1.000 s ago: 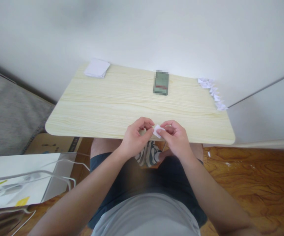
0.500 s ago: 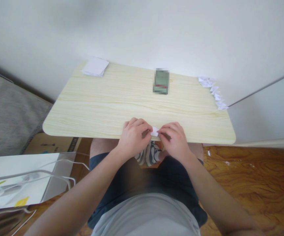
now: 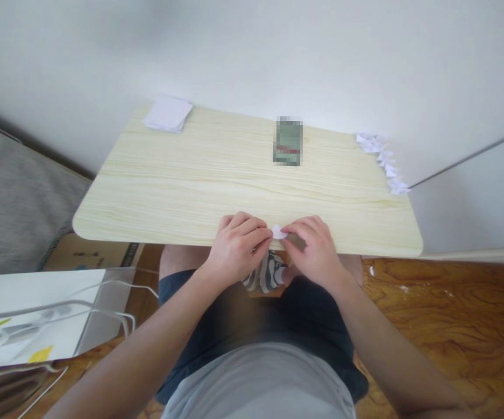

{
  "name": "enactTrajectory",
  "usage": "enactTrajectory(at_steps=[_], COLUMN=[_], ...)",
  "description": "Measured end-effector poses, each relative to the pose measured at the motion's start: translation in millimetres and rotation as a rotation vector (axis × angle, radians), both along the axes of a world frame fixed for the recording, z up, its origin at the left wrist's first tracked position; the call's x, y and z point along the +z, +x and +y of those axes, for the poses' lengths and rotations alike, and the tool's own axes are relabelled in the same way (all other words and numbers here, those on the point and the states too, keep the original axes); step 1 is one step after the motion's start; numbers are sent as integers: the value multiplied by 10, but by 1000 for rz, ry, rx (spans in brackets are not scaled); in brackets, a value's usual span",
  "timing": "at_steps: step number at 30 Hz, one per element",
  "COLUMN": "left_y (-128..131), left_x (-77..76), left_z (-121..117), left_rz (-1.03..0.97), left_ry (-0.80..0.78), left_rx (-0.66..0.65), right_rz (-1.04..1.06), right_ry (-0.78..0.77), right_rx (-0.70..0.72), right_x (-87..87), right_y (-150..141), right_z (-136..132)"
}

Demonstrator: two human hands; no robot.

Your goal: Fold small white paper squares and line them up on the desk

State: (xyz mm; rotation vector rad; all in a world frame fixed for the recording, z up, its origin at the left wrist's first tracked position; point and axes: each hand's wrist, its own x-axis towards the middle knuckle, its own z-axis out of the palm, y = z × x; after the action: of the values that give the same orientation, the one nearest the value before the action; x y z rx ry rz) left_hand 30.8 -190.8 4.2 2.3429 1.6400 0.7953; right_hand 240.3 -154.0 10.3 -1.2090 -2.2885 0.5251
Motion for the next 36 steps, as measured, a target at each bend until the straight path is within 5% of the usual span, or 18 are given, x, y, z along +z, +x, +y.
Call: enactTrajectory(at_steps=[13,36], left_y=[71,170], left_x=[119,102], left_z=[85,144], left_rz=[30,159], left_ry=[-137,-107], left_rx=[98,192], right_rz=[-138,-267], right_ry=[-21,-13], right_rx=[-7,-116], right_x=[84,117], right_y=[-33,-196], right_z=[90,109])
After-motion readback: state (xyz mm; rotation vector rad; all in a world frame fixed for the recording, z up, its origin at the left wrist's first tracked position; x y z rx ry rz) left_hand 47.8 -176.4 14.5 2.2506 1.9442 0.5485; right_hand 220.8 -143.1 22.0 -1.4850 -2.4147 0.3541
